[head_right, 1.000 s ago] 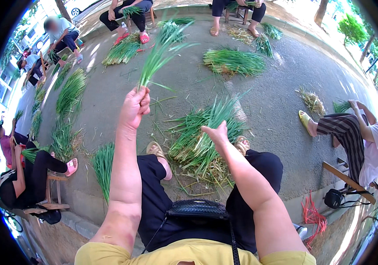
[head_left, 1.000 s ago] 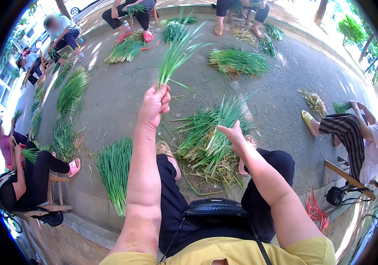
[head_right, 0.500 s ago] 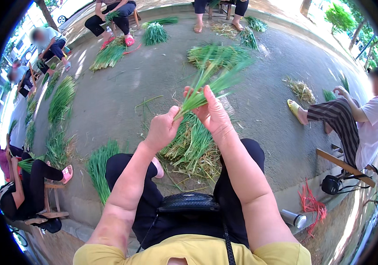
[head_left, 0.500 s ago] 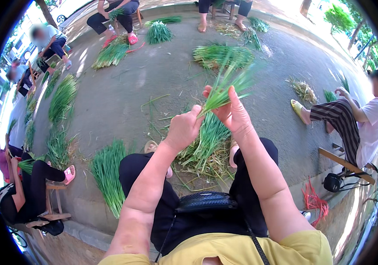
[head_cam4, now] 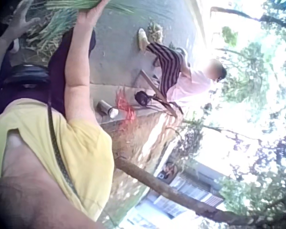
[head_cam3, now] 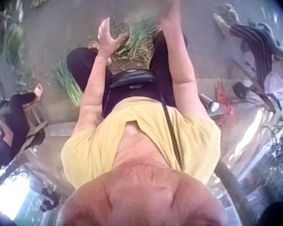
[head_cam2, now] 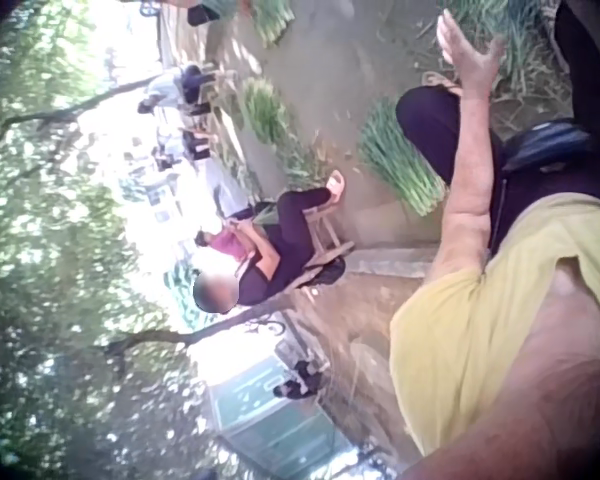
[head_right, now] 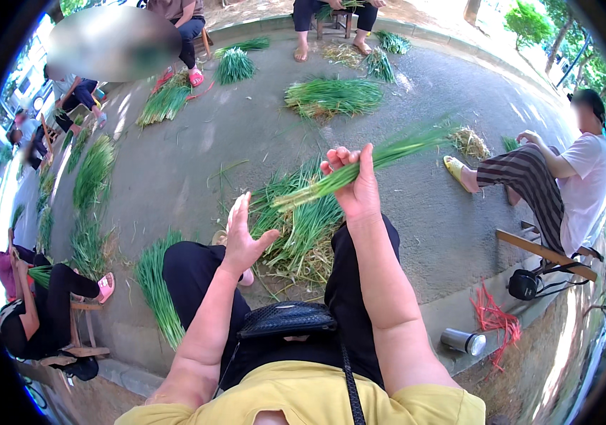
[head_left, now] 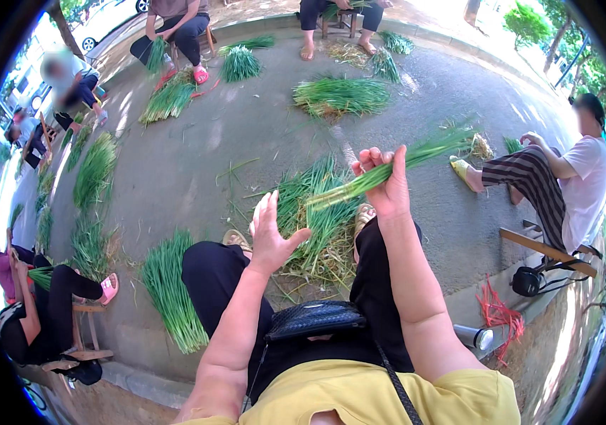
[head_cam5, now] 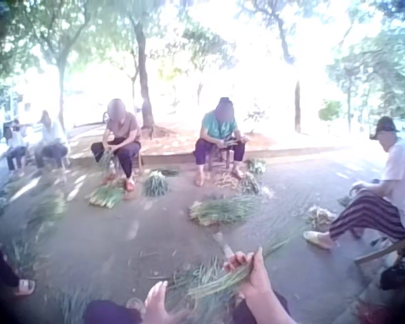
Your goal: The person picks through bunches of green onions by hand, separating the stalks and removing dry or damaged outer layers.
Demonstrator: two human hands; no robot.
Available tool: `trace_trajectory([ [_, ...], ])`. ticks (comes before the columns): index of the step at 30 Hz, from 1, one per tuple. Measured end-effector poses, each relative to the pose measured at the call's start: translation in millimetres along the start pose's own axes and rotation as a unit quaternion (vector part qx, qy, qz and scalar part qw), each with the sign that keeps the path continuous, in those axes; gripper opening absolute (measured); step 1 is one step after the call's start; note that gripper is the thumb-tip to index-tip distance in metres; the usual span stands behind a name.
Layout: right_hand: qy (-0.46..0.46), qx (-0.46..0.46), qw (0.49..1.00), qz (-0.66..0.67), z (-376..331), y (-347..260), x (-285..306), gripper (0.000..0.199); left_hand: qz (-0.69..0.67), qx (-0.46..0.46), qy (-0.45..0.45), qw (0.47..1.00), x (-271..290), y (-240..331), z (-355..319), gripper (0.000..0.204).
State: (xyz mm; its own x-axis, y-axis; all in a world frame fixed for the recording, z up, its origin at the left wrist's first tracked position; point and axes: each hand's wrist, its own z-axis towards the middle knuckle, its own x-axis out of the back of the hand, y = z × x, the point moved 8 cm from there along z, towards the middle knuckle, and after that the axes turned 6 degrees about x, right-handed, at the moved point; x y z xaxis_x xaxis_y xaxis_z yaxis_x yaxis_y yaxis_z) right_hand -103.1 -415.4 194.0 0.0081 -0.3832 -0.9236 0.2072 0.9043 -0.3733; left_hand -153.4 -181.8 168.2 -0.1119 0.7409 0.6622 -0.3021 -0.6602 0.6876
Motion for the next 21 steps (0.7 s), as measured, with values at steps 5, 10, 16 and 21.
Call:
trace_trajectory([
  [5, -0.002, 0.034, 0.999, -0.036, -15, -12, 14, 0.033, -0.288, 0.208, -0.049, 0.933, -26, -62, -39, 0.048],
  [10, 0.014, 0.021, 0.996, -0.089, -16, -5, 19, 0.027, -0.402, 0.356, -0.064, 0.841, -49, -84, -65, 0.019],
  [16, -0.015, 0.002, 0.941, -0.338, -27, 34, 16, 0.03, -0.365, 0.199, -0.052, 0.908, -36, -23, -39, 0.063],
  [21, 0.003, -0.057, 0.881, -0.469, -54, 67, 19, 0.041, -0.141, 0.078, -0.048, 0.986, -43, -3, -29, 0.062],
])
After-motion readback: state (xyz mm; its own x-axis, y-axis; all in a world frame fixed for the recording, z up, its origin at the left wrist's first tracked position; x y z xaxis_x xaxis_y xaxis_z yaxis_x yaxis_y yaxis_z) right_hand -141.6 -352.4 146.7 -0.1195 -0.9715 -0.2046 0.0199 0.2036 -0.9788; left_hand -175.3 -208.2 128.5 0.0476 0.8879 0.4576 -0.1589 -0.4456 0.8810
